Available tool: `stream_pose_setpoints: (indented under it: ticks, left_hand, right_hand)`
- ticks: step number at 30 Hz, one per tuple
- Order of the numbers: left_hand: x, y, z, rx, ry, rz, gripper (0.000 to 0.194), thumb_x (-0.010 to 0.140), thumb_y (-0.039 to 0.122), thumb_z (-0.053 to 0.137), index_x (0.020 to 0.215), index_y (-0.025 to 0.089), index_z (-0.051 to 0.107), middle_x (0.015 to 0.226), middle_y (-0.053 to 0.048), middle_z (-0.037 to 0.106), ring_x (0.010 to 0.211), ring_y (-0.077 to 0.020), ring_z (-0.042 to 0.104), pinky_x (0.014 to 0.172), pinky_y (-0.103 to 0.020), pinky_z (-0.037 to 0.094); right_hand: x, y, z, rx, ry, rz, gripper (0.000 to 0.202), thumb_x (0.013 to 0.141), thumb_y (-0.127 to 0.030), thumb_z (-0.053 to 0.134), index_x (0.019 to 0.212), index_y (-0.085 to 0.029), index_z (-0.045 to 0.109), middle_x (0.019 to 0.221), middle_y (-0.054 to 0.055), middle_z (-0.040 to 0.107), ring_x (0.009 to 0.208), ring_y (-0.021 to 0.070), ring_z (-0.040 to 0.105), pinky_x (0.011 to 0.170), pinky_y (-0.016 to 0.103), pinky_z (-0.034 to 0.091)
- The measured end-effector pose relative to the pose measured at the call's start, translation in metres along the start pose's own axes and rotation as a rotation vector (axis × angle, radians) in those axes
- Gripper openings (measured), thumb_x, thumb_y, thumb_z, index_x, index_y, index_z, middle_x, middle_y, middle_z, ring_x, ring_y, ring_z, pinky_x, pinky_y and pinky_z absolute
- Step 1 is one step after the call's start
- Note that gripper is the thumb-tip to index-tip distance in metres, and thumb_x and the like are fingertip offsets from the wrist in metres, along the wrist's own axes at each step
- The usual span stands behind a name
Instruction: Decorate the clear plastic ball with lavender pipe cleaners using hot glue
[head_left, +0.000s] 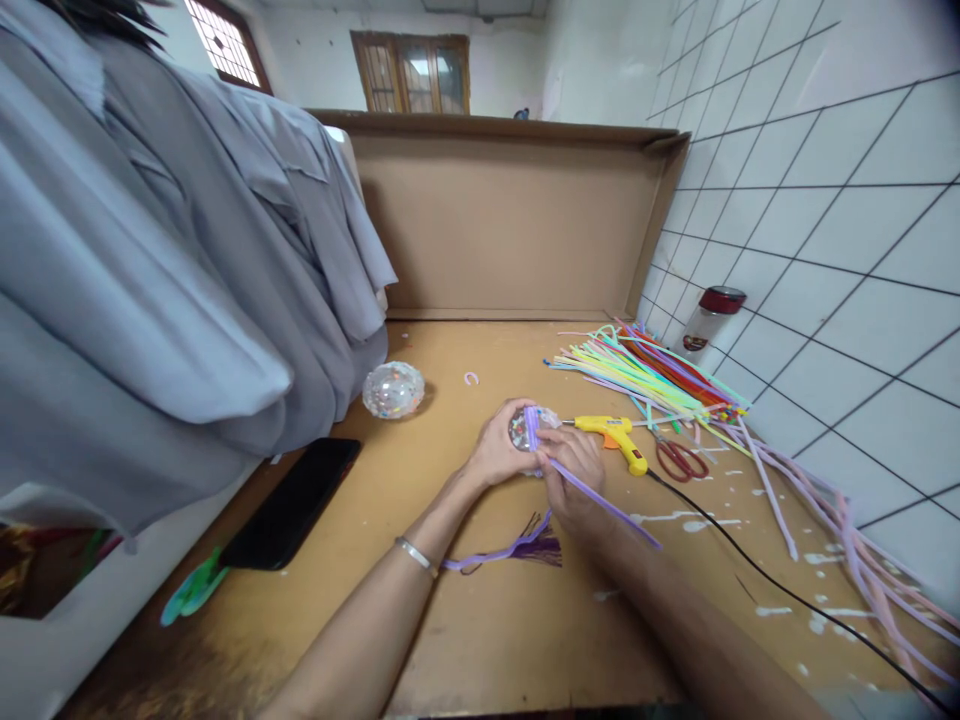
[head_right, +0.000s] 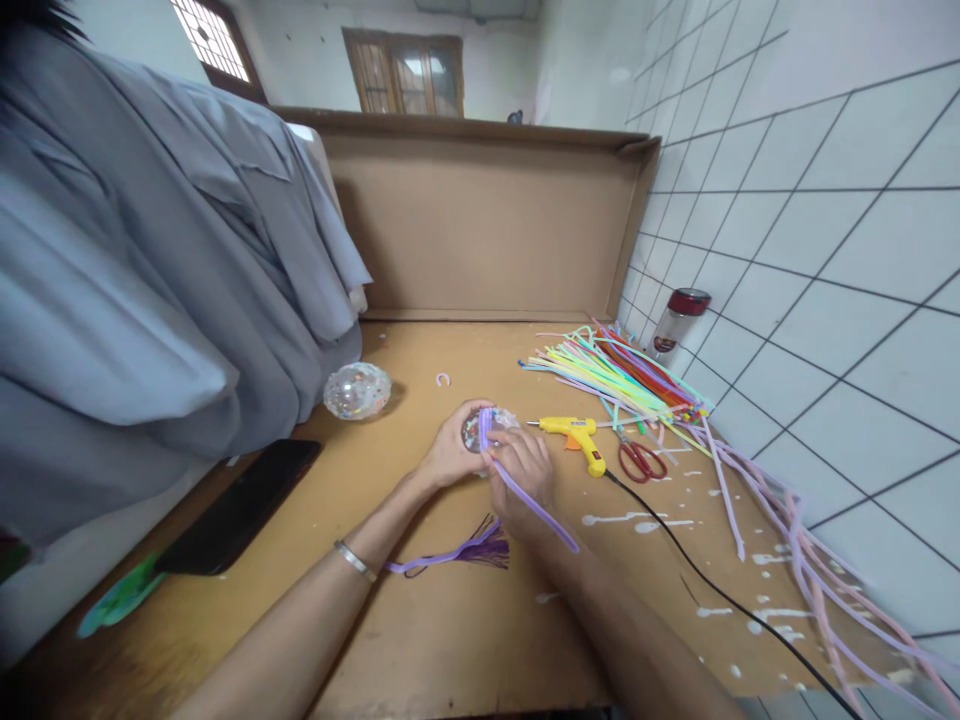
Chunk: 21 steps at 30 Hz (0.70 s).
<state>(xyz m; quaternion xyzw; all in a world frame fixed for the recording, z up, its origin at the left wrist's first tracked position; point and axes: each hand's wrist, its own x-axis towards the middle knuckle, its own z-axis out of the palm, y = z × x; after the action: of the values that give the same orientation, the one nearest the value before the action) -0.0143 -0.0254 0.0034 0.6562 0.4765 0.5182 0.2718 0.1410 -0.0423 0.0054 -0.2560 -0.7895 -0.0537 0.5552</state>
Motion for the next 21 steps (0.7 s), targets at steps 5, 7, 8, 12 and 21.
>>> stream_pose_setpoints:
  ticks: [5, 7, 8, 12, 21]
  left_hand:
    - [-0.0008, 0.0008, -0.0001, 0.025, 0.009, -0.014, 0.066, 0.054, 0.023, 0.079, 0.116, 0.017, 0.059, 0.113, -0.007, 0.066, 0.104, -0.0252, 0.064, 0.098, -0.038, 0.05]
    - [-0.0007, 0.0009, 0.0, 0.032, 0.011, -0.018, 0.066, 0.054, 0.022, 0.079, 0.116, 0.018, 0.058, 0.113, -0.006, 0.066, 0.104, -0.0247, 0.064, 0.098, -0.038, 0.05]
    - [-0.0006, 0.001, 0.0001, 0.033, 0.011, -0.018, 0.065, 0.054, 0.021, 0.079, 0.116, 0.018, 0.058, 0.113, -0.006, 0.066, 0.104, -0.0244, 0.064, 0.098, -0.037, 0.05]
    - [-0.0004, 0.0009, 0.0007, 0.029, 0.012, -0.009, 0.063, 0.055, 0.022, 0.078, 0.115, 0.02, 0.057, 0.111, -0.004, 0.066, 0.103, -0.0236, 0.064, 0.097, -0.036, 0.051]
    - [-0.0012, -0.0024, -0.0006, 0.035, 0.017, 0.024, 0.071, 0.055, 0.028, 0.079, 0.12, 0.021, 0.051, 0.109, -0.004, 0.065, 0.101, -0.023, 0.064, 0.097, -0.036, 0.051]
  right_hand:
    - [0.0012, -0.0001, 0.0004, 0.038, -0.005, 0.013, 0.014, 0.092, -0.015, 0.049, 0.089, -0.023, 0.061, 0.097, 0.006, 0.073, 0.093, 0.0213, 0.065, 0.083, 0.039, 0.048]
    - [0.0014, 0.0007, 0.0001, 0.04, -0.007, 0.01, 0.015, 0.092, -0.015, 0.049, 0.089, -0.023, 0.061, 0.097, 0.007, 0.073, 0.092, 0.0213, 0.065, 0.084, 0.039, 0.048]
    - [0.0015, 0.0011, -0.0001, 0.043, -0.013, 0.006, 0.015, 0.092, -0.015, 0.049, 0.09, -0.023, 0.062, 0.097, 0.007, 0.073, 0.092, 0.0212, 0.065, 0.084, 0.039, 0.048]
    - [0.0012, 0.0026, -0.0006, 0.051, -0.033, 0.003, 0.015, 0.092, -0.015, 0.049, 0.093, -0.023, 0.062, 0.098, 0.007, 0.073, 0.094, 0.0212, 0.065, 0.084, 0.039, 0.049]
    - [0.0013, 0.0042, 0.0011, 0.024, -0.029, -0.013, 0.016, 0.093, -0.016, 0.049, 0.094, -0.023, 0.063, 0.098, 0.007, 0.073, 0.094, 0.0214, 0.066, 0.084, 0.039, 0.049]
